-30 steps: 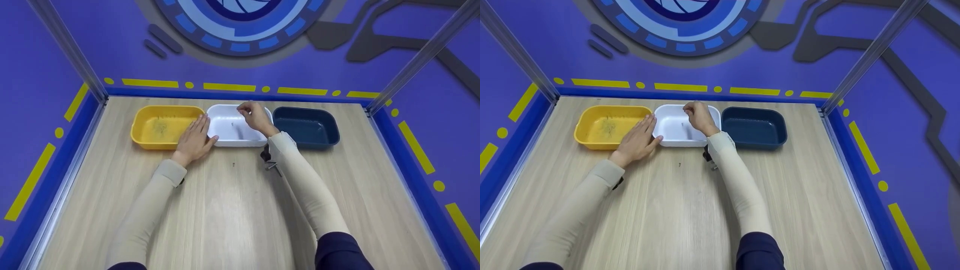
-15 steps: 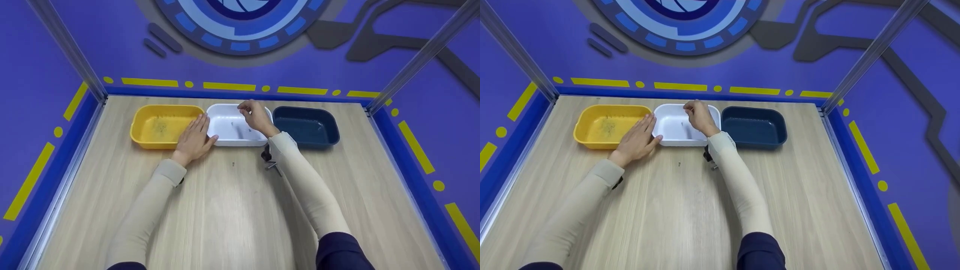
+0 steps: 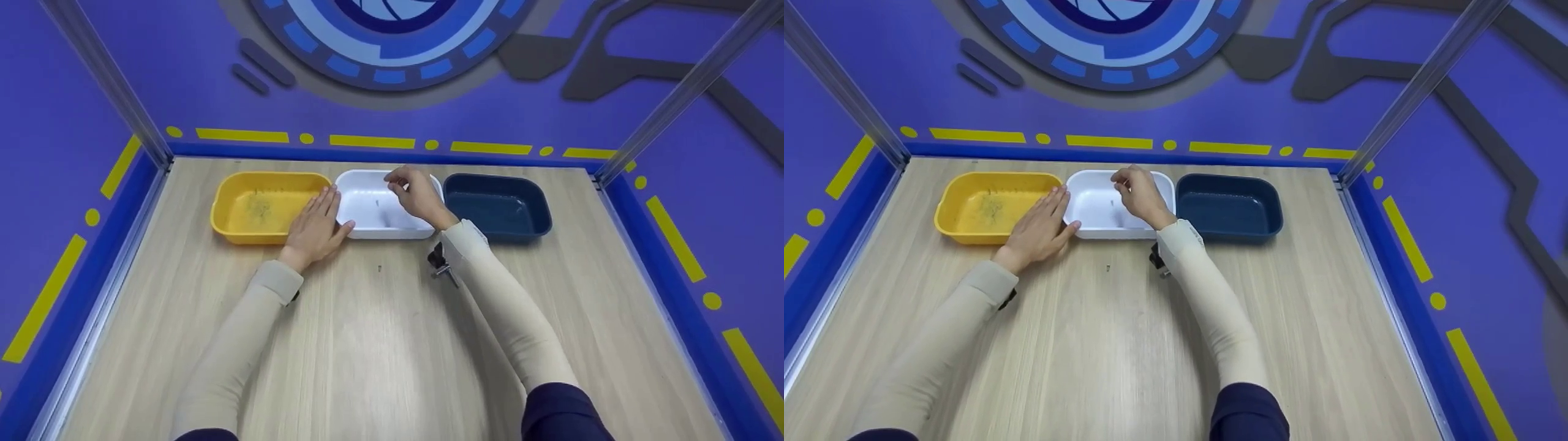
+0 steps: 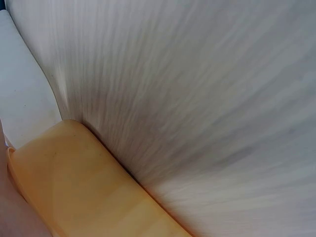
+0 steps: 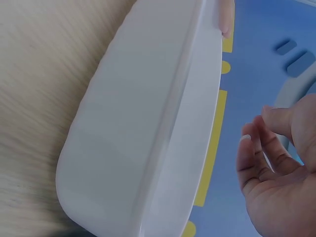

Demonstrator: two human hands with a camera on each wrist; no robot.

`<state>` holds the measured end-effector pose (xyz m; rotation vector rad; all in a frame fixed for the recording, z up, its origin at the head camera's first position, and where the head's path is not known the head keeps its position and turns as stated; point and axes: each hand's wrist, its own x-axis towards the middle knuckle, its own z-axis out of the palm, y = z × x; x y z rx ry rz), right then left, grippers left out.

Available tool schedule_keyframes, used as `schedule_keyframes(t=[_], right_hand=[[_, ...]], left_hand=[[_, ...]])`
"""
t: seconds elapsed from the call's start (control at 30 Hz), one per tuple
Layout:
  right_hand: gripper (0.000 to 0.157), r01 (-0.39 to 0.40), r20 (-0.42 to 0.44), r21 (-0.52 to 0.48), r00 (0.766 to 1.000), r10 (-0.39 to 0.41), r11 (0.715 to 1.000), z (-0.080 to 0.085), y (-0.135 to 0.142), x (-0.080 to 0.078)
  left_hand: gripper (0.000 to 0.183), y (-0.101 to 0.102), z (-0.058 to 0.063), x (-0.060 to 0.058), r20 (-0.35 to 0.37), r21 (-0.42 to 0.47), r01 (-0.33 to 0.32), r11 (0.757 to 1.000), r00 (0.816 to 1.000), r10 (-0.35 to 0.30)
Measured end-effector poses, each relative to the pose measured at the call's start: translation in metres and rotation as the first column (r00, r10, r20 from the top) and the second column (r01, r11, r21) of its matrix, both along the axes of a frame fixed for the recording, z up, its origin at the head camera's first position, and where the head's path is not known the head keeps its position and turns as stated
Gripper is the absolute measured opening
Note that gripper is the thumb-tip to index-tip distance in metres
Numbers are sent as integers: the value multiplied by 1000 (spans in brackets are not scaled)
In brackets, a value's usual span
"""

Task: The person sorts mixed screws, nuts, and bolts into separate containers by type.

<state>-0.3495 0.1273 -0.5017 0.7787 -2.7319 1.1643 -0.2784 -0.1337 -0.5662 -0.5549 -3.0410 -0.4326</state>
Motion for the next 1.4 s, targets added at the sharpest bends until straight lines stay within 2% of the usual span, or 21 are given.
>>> schedule_keyframes(t=[0.3, 0.47, 0.97, 1.4], right_hand=[[17, -41, -34, -33, 999, 40, 999, 1, 3, 19], [17, -68, -39, -48, 997, 66, 997, -2, 4, 30], [16, -120, -22, -75, 993, 119, 990, -26, 9, 65], [15, -129, -16, -106, 992, 128, 986, -45, 10, 86]], left_hand=[[86, 0, 1, 2, 28, 12, -11, 1000, 1000, 11], [86, 0, 2, 2, 14, -2, -7, 1000, 1000, 7], [85, -1, 1, 1, -2, 7, 1, 1000, 1000, -1], [85, -1, 0, 2, -7, 25, 5, 1000, 1000, -5]])
